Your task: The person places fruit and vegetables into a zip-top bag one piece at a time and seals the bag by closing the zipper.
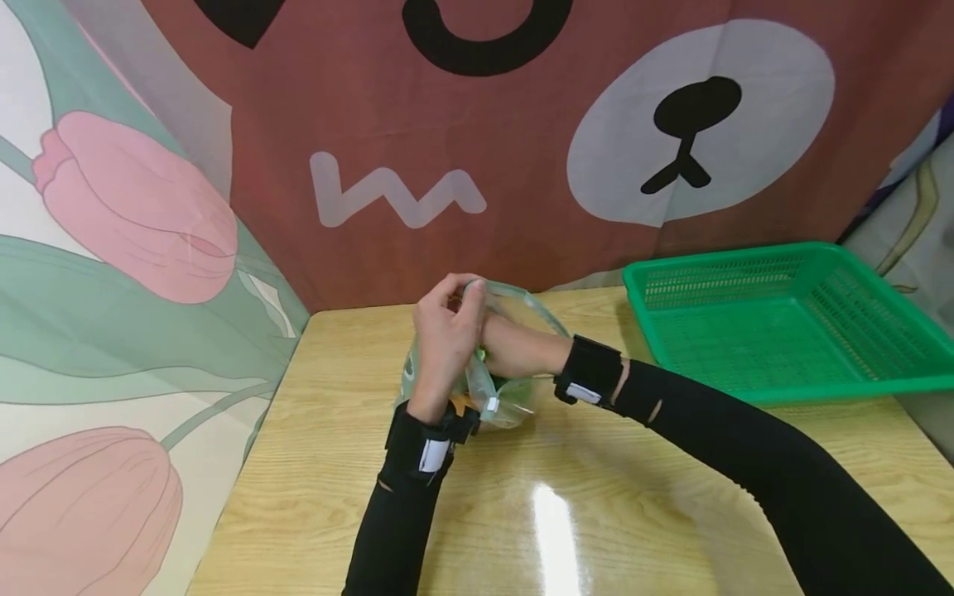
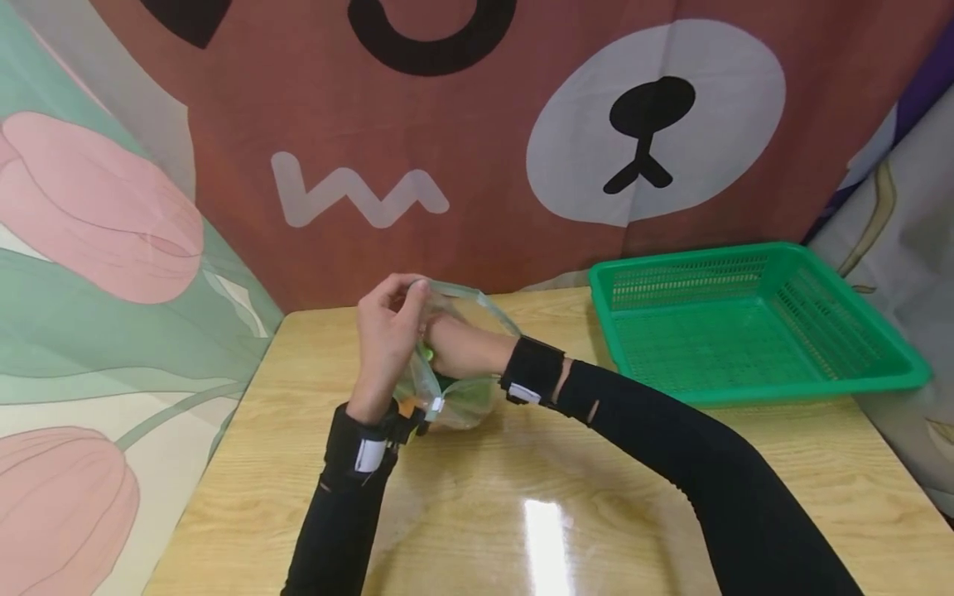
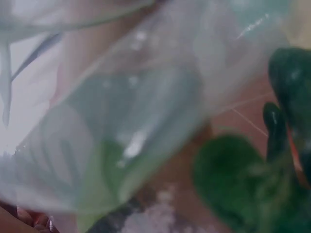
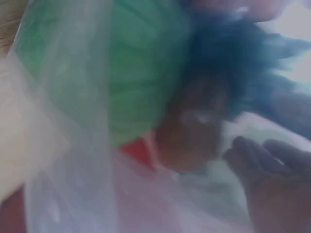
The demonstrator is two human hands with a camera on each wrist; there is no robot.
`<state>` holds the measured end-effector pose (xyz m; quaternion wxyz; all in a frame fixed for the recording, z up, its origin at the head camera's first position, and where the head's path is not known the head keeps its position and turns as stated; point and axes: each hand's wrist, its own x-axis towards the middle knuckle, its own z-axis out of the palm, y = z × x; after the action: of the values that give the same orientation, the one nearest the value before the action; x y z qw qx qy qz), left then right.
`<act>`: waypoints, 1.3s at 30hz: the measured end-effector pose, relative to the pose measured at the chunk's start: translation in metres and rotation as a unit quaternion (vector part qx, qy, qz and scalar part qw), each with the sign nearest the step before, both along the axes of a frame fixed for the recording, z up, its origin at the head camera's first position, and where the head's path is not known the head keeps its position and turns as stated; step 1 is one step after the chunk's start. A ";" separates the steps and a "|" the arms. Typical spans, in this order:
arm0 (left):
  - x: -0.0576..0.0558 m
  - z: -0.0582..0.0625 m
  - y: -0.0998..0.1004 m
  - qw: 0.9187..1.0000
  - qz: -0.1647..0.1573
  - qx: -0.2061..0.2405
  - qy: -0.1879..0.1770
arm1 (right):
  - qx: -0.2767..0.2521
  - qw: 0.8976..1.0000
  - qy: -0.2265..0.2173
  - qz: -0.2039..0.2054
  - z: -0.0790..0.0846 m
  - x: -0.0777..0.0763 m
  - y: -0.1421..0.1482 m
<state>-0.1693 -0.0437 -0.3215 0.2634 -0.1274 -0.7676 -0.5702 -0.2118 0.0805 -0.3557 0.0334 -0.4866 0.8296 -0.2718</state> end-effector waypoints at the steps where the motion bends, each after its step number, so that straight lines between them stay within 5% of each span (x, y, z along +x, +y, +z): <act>1: 0.000 0.000 -0.001 1.000 0.002 0.002 -0.002 | 0.004 1.000 0.011 0.005 0.004 0.004 0.003; 7: 0.001 0.003 -0.004 1.000 0.005 -0.008 -0.001 | -0.040 0.991 0.123 0.024 0.025 0.027 0.039; 11: 0.001 0.004 -0.006 1.000 -0.001 -0.013 0.000 | -0.100 0.975 0.196 -0.023 0.031 0.021 0.066; 15: 0.004 0.005 -0.007 1.000 -0.012 -0.019 -0.007 | -0.075 0.987 0.130 -0.058 0.030 0.007 0.081; 20: 0.007 0.004 -0.007 0.999 -0.045 -0.018 -0.020 | -0.022 0.999 0.012 -0.041 0.022 -0.001 0.086; 27: 0.020 0.018 -0.012 0.990 -0.126 0.027 -0.061 | -0.041 0.998 -0.008 -0.057 0.023 0.014 0.097; 32: 0.032 0.034 -0.016 0.988 -0.144 0.019 -0.061 | -0.053 0.994 0.100 0.006 0.031 0.032 0.108; 36: 0.026 0.027 -0.020 0.987 -0.152 0.001 -0.055 | -0.040 0.970 0.231 0.070 0.033 0.042 0.112; 39: 0.019 0.019 -0.022 0.986 -0.158 -0.002 -0.046 | -0.041 0.958 0.270 0.088 0.035 0.046 0.113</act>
<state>-0.1499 -0.0659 -0.3025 0.1340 -0.2214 -0.7505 -0.6081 -0.1661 0.1932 -0.3203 -0.1883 -0.6140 0.7497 -0.1598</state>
